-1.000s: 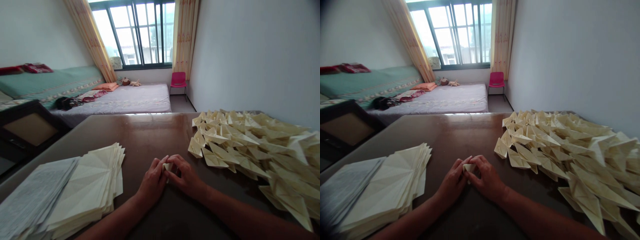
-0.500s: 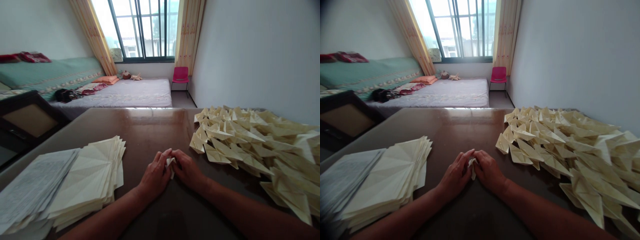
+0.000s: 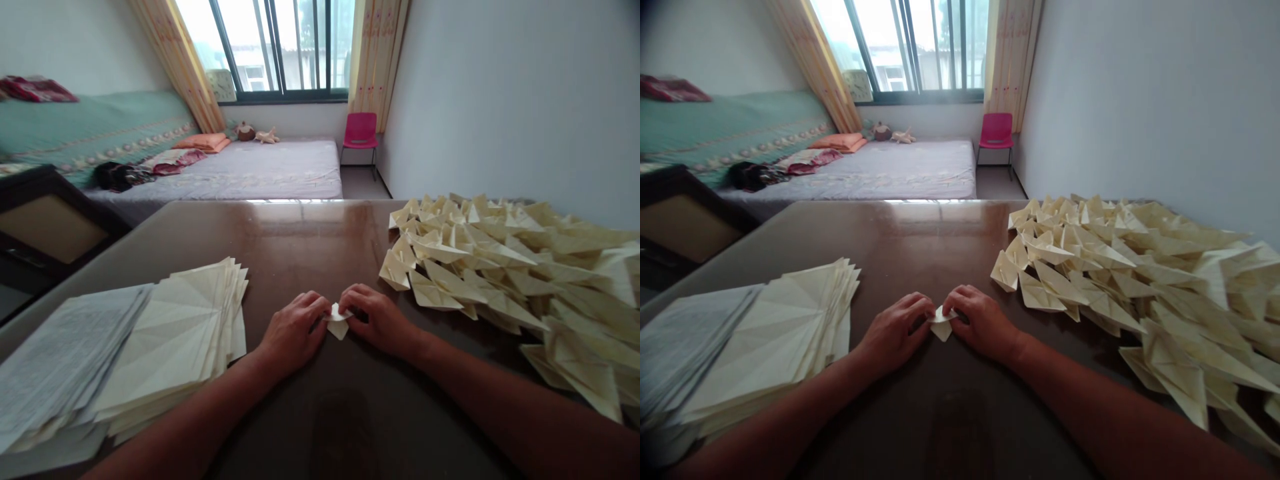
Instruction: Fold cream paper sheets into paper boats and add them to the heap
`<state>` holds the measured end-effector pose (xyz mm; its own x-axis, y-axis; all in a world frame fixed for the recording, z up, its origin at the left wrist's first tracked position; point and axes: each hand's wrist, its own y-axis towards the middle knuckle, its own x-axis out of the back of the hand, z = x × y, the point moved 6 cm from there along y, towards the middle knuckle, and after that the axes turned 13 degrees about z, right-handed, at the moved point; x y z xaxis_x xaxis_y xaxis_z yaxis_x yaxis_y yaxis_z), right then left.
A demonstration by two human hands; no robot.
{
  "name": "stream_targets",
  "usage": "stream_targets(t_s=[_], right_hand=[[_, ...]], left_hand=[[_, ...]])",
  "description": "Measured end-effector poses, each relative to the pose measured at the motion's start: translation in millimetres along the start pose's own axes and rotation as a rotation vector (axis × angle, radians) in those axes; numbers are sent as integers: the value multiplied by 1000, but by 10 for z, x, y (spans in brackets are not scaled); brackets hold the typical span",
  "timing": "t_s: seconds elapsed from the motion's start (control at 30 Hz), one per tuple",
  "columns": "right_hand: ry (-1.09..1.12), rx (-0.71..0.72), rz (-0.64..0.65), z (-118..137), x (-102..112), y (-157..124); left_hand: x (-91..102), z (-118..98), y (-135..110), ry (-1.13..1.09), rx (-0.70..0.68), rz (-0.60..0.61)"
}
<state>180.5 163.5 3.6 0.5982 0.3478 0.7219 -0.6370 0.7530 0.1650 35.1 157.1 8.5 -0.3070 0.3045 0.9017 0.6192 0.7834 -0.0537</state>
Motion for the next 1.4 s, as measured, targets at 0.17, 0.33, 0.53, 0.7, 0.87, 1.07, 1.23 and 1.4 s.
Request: stream_targets(t_s=[0.17, 0.33, 0.53, 0.7, 0.87, 1.07, 1.23, 1.4], right_hand=[[-55, 64, 107, 18, 94, -44], [-244, 102, 218, 87, 143, -82], [-394, 159, 304, 220, 159, -97], [-502, 172, 330, 277, 138, -108], [-645, 95, 388, 409, 55, -205], [-713, 34, 366, 458, -34, -245], [-818, -14, 266, 377, -169, -225], [-852, -20, 215, 302, -243, -195]], left_hand=[[19, -79, -74, 194, -79, 57], [20, -152, -86, 312, -189, 62], [-14, -202, -121, 325, -335, 23], [-56, -247, -158, 436, -347, 77], [-85, -317, -170, 493, -310, 158], [-215, -389, -196, 594, -267, 171], [-231, -422, -232, 625, -267, 171], [-201, -456, -226, 608, -264, 166]])
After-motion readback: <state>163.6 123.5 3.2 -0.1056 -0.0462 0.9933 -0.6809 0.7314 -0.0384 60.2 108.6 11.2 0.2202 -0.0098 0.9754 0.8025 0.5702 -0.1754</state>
